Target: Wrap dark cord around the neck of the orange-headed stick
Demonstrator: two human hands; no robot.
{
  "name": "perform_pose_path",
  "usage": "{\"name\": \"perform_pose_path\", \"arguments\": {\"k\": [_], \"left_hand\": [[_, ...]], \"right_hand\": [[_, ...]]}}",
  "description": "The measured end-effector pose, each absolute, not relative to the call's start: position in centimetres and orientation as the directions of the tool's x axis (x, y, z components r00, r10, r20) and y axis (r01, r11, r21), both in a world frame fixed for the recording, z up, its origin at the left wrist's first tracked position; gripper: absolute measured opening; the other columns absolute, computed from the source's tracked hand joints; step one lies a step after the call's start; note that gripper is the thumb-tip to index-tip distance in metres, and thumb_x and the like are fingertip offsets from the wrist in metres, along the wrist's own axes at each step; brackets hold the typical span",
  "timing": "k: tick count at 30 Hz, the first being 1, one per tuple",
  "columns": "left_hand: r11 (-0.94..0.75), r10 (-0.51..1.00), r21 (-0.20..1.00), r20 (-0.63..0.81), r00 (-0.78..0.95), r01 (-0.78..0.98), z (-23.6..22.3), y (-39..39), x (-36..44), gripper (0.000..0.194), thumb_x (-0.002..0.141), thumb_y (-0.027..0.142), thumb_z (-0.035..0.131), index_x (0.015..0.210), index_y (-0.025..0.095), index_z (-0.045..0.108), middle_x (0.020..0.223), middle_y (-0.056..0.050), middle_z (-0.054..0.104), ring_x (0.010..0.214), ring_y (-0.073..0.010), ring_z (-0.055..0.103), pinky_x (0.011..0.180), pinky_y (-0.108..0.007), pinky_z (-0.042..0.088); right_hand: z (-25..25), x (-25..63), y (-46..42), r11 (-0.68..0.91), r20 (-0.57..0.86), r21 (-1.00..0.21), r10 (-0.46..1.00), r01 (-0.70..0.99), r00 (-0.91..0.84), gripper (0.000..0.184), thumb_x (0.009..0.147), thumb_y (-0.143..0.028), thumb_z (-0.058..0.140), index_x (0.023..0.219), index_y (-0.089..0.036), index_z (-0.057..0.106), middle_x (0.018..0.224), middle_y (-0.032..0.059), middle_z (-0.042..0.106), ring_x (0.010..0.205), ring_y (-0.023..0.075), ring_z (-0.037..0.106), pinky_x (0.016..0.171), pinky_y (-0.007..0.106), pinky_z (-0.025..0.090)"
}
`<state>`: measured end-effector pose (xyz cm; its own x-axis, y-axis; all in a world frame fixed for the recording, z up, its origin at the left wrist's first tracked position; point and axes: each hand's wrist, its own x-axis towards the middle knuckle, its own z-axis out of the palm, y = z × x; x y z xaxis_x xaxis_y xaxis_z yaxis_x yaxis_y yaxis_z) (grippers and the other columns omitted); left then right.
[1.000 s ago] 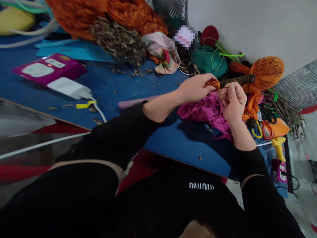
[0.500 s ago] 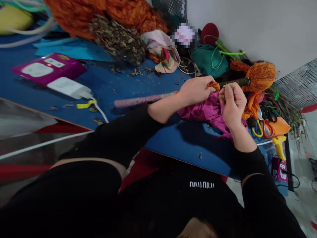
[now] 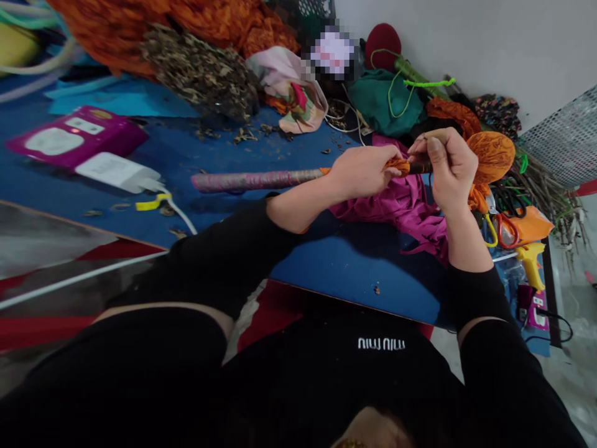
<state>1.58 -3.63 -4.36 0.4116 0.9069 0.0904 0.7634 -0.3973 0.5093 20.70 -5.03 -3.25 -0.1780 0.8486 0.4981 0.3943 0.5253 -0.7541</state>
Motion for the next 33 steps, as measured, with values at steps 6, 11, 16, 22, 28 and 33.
{"name": "perform_pose_path", "arguments": {"k": [6,11,16,22,28,33], "left_hand": [[-0.432,0.891,0.497,0.108,0.44,0.752,-4.2,-4.0,1.6,0.036,0.106,0.04,0.054,0.131,0.025,0.074,0.121,-0.01,0.083,0.115,-0.033,0.078,0.095,-0.038,0.058],[-0.422,0.899,0.369,0.056,0.434,0.828,-3.4,-4.8,2.0,0.043,0.105,0.03,0.051,0.141,0.017,0.07,0.129,-0.016,0.081,0.12,-0.0387,0.078,0.098,-0.045,0.059],[-0.477,0.879,0.242,0.109,0.465,0.845,-3.2,-5.7,2.5,0.045,0.104,0.027,0.052,0.146,0.019,0.065,0.121,-0.013,0.081,0.113,-0.0342,0.079,0.097,-0.04,0.059],[-0.519,0.855,0.236,0.161,0.493,0.822,-3.7,-6.1,2.7,0.048,0.105,0.028,0.047,0.151,0.028,0.063,0.123,-0.01,0.08,0.107,-0.0311,0.077,0.091,-0.038,0.056],[-0.535,0.844,0.252,0.186,0.503,0.806,-3.9,-5.5,2.0,0.043,0.107,0.03,0.046,0.143,0.024,0.07,0.123,-0.013,0.08,0.111,-0.0343,0.076,0.094,-0.043,0.056],[-0.481,0.876,0.445,0.214,0.432,0.756,-3.5,-4.2,0.3,0.041,0.1,0.031,0.061,0.139,0.03,0.074,0.123,-0.008,0.082,0.12,-0.0341,0.075,0.104,-0.044,0.053]], "right_hand": [[-4.3,20.8,-3.7,0.508,0.489,-0.741,0.856,0.44,-0.164,0.07,0.102,-0.09,0.037,0.1,-0.028,0.068,0.114,0.0068,0.076,0.127,0.0276,0.075,0.105,0.051,0.069],[-5.0,21.2,-2.5,0.503,0.474,-0.758,0.862,0.414,-0.179,0.063,0.106,-0.083,0.039,0.099,-0.027,0.065,0.114,0.0057,0.077,0.124,0.0244,0.076,0.109,0.05,0.067],[-5.2,21.8,-1.8,0.431,0.391,-0.778,0.902,0.457,-0.184,0.053,0.109,-0.074,0.047,0.096,-0.025,0.064,0.118,0.005,0.078,0.127,0.0233,0.074,0.11,0.046,0.066],[-5.3,21.9,-1.6,0.437,0.382,-0.756,0.899,0.487,-0.212,0.054,0.11,-0.072,0.047,0.091,-0.024,0.064,0.109,0.0039,0.079,0.117,0.022,0.077,0.107,0.045,0.067],[-3.6,21.6,-2.2,0.415,0.381,-0.839,0.91,0.352,-0.163,0.048,0.11,-0.06,0.058,0.082,-0.022,0.062,0.103,0.0007,0.08,0.083,0.012,0.078,0.083,0.031,0.068],[1.4,27.0,-4.1,0.453,0.448,-0.885,0.892,0.105,-0.069,0.029,0.099,-0.033,0.074,0.073,-0.021,0.069,0.083,0.0028,0.078,0.044,0.0047,0.055,0.04,0.023,0.035]]}}
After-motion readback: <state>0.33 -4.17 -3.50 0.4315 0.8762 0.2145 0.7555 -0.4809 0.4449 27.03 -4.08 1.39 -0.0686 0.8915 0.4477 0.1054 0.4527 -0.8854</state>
